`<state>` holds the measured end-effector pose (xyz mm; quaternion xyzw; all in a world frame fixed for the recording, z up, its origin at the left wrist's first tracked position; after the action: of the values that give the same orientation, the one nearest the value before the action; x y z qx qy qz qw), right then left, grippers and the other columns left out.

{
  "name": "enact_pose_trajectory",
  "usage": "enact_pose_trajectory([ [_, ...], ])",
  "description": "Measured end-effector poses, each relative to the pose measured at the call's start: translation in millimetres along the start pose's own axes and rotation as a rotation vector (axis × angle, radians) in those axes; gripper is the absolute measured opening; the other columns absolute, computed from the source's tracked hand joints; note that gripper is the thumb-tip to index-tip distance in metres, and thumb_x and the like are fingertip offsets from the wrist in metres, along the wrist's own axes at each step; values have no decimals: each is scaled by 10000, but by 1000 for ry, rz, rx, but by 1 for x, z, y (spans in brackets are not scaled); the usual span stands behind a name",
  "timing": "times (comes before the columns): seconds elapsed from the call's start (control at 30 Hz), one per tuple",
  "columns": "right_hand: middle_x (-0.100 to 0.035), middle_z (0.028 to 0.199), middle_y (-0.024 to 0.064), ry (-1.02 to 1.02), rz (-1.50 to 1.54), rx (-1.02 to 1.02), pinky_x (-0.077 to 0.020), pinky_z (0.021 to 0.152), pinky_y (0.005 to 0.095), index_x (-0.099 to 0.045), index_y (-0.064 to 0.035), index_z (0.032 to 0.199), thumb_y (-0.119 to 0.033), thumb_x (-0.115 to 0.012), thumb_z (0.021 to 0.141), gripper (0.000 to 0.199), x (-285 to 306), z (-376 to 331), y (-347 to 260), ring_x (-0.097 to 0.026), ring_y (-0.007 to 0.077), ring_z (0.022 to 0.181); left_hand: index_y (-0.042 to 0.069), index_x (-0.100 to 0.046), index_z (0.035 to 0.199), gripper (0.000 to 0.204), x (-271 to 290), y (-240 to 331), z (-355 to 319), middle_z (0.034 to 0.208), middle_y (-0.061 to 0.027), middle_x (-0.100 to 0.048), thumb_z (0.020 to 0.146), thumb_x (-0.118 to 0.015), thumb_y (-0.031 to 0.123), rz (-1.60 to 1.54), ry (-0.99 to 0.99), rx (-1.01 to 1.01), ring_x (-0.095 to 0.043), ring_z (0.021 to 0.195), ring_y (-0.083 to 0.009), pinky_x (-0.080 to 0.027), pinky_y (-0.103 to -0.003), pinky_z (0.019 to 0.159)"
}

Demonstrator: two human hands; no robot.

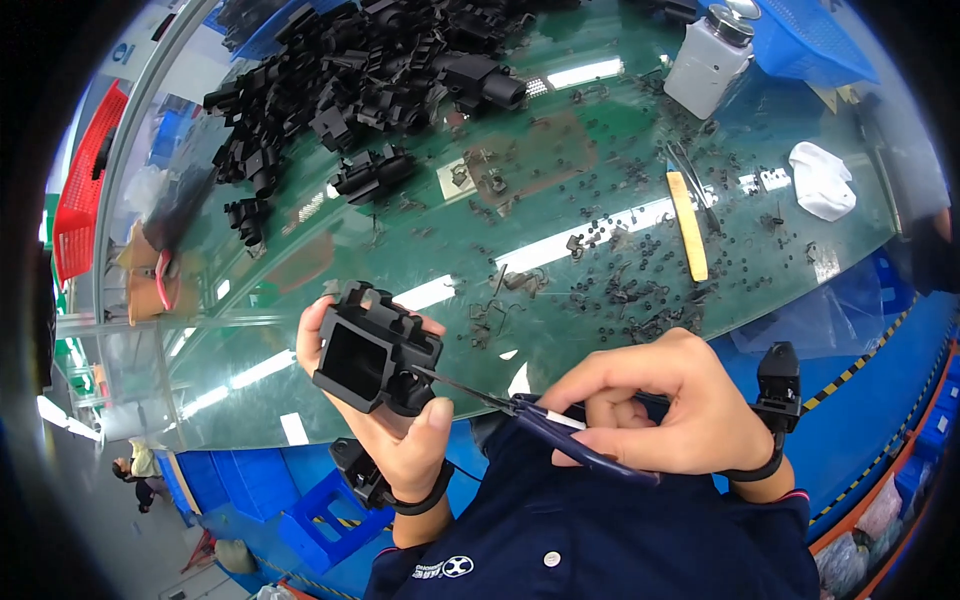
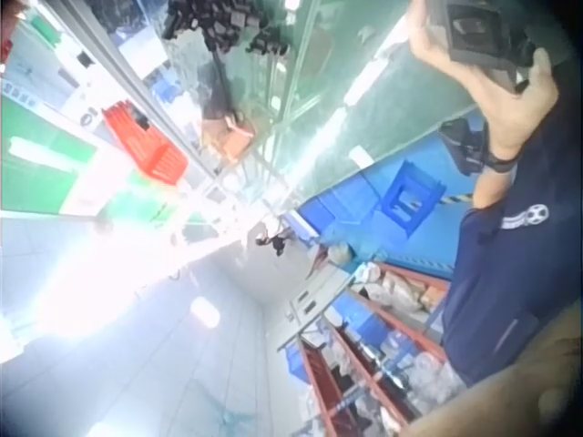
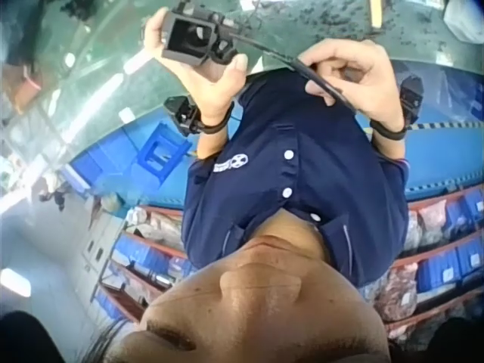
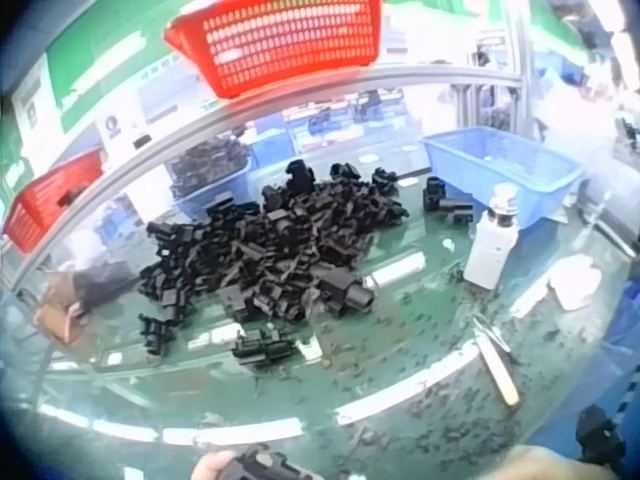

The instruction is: Processing and inspecting plastic components in a manufacturing facility, including trimming and sorting.

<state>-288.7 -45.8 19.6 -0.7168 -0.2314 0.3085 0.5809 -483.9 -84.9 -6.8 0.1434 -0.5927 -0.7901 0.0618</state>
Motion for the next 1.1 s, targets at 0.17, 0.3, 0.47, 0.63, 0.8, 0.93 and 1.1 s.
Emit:
enact_pose_trajectory([
  [0.17, -639, 642, 60, -9, -24, -7, -336, 404, 150, -601, 85, 918, 41, -579, 735, 189, -3, 1, 0, -492, 14, 434, 76, -116, 1256, 912, 1, 5, -2, 1115, -136, -341, 556, -700, 102, 158, 68, -80, -473, 923, -213, -447, -330, 770],
  [0.3, -647, 659, 64, -21, -1, -50, -343, 409, 152, -602, 82, 909, 44, -571, 739, 178, -5, 4, 1, -489, 15, 432, 72, -123, 1318, 944, 1, 6, -3, 1100, -108, -416, 606, -728, 205, 191, 170, -146, -532, 918, -212, -466, -319, 784],
  [0.47, -651, 675, 67, -24, 25, -62, -349, 413, 155, -600, 80, 911, 43, -565, 744, 174, -6, 7, 1, -495, 19, 431, 87, -135, 1309, 921, -1, 9, -4, 1108, -99, -408, 603, -721, 164, 302, 149, -142, -515, 947, -201, -466, -315, 807],
  [0.63, -654, 685, 68, -38, 35, -94, -356, 416, 158, -596, 79, 920, 43, -558, 750, 178, -9, 8, -1, -502, 23, 432, 96, -130, 1307, 925, 0, 11, -6, 1092, -104, -433, 597, -720, 136, 323, 197, -157, -523, 938, -199, -467, -308, 802],
  [0.8, -653, 682, 66, -37, 16, -89, -356, 416, 159, -598, 73, 915, 50, -557, 749, 173, -10, 9, -3, -503, 22, 431, 97, -127, 1305, 905, 1, 11, -7, 1067, -113, -457, 604, -700, 97, 335, 218, -161, -532, 923, -198, -468, -300, 799],
  [0.93, -652, 677, 60, -34, 19, -95, -353, 418, 157, -600, 71, 908, 49, -565, 747, 166, -9, 9, -5, -501, 21, 427, 92, -124, 1303, 902, -1, 14, -7, 1069, -119, -456, 606, -695, 81, 424, 198, -193, -536, 911, -194, -474, -294, 787],
  [1.1, -585, 546, 12, 7, 17, -116, -305, 399, 164, -613, 60, 886, 45, -591, 737, 152, -10, 7, -8, -464, 12, 398, 78, -120, 1301, 900, 1, 15, -7, 1072, -122, -454, 609, -695, 91, 507, 188, -267, -541, 900, -191, -480, -287, 775],
])
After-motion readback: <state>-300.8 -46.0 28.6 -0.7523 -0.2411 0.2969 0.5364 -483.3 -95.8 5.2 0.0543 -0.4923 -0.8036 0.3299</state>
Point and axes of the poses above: each hand's wrist, its own z-axis towards the middle knuckle, its own x-axis out of the back of the hand, y = z × x, the point moved 3 cm from there along z, towards the middle knuckle
